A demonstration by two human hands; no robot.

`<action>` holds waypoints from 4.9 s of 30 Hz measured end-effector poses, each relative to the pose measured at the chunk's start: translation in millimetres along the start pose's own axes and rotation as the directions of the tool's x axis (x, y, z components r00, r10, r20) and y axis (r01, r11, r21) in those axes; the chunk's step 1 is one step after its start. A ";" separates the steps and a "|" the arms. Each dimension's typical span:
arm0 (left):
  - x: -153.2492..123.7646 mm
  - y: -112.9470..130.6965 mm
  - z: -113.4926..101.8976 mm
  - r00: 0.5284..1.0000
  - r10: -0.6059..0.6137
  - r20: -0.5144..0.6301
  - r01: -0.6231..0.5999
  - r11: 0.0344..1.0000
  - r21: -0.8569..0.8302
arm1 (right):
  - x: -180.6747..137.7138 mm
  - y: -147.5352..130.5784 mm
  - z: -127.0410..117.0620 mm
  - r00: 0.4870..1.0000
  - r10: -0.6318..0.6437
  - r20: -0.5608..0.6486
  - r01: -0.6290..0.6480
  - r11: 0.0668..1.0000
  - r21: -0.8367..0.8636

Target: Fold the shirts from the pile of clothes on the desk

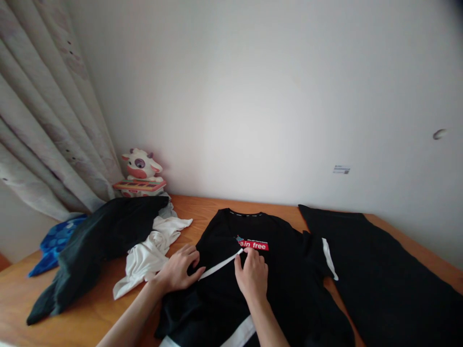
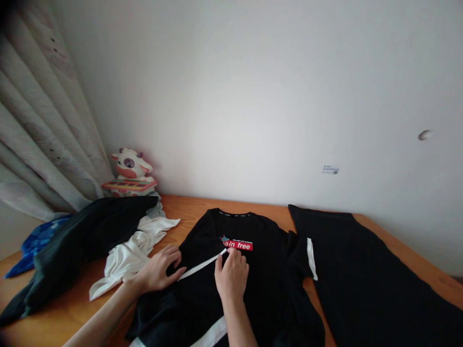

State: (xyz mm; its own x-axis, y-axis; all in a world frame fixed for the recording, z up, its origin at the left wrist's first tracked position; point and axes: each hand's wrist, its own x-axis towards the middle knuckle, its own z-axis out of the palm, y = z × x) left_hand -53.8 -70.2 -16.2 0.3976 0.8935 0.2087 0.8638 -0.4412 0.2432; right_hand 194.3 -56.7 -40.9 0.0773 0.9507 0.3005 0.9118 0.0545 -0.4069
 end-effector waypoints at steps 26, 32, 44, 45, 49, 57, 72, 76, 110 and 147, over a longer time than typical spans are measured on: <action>46.0 0.3 -23.1 0.969 -0.202 0.145 0.209 0.977 -0.033 | 79.4 15.2 2.0 0.962 -0.200 0.187 0.188 0.979 0.078; 151.9 -13.5 -20.6 0.989 -0.107 0.099 0.089 0.982 0.170 | 79.4 16.6 -0.2 0.954 -0.246 0.170 0.226 0.966 0.126; 210.2 -44.4 9.4 0.964 -0.122 0.236 0.061 0.966 0.250 | 83.4 20.6 5.4 0.935 -0.288 0.209 0.247 0.948 0.203; 209.9 -47.2 9.4 0.965 -0.149 0.216 0.089 0.961 0.263 | 83.5 20.5 5.2 0.934 -0.289 0.211 0.243 0.945 0.217; 206.2 -56.1 12.3 0.955 -0.286 0.080 0.251 0.920 0.302 | 83.8 19.6 6.4 0.948 -0.257 0.190 0.208 0.947 0.245; 188.9 -47.7 29.9 0.943 -0.326 -0.062 0.330 0.906 0.266 | 82.4 18.0 8.3 0.951 -0.257 0.170 0.219 0.952 0.212; 182.3 -24.5 47.3 0.905 -0.397 -0.152 0.424 0.866 0.265 | 83.3 17.9 14.5 0.970 -0.206 0.127 0.169 0.951 0.258; 169.6 -11.3 65.6 0.905 -0.407 -0.123 0.425 0.875 0.231 | 84.3 16.5 13.4 0.974 -0.174 0.144 0.129 0.952 0.277; 147.6 17.3 79.7 0.953 -0.301 -0.044 0.296 0.887 0.355 | 79.8 25.1 24.5 0.968 -0.246 0.057 0.229 0.950 0.215; 142.5 27.6 82.5 0.944 -0.320 -0.078 0.327 0.886 0.329 | 75.6 30.8 26.7 0.982 -0.188 -0.004 0.182 0.941 0.285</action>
State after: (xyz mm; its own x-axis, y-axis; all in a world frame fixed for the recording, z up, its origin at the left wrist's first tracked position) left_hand 52.1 51.8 -57.9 0.0749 0.9783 0.1932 0.9971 -0.0709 -0.0277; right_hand 217.5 25.0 -53.7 -0.0938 0.9221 0.3755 0.7573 0.3110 -0.5743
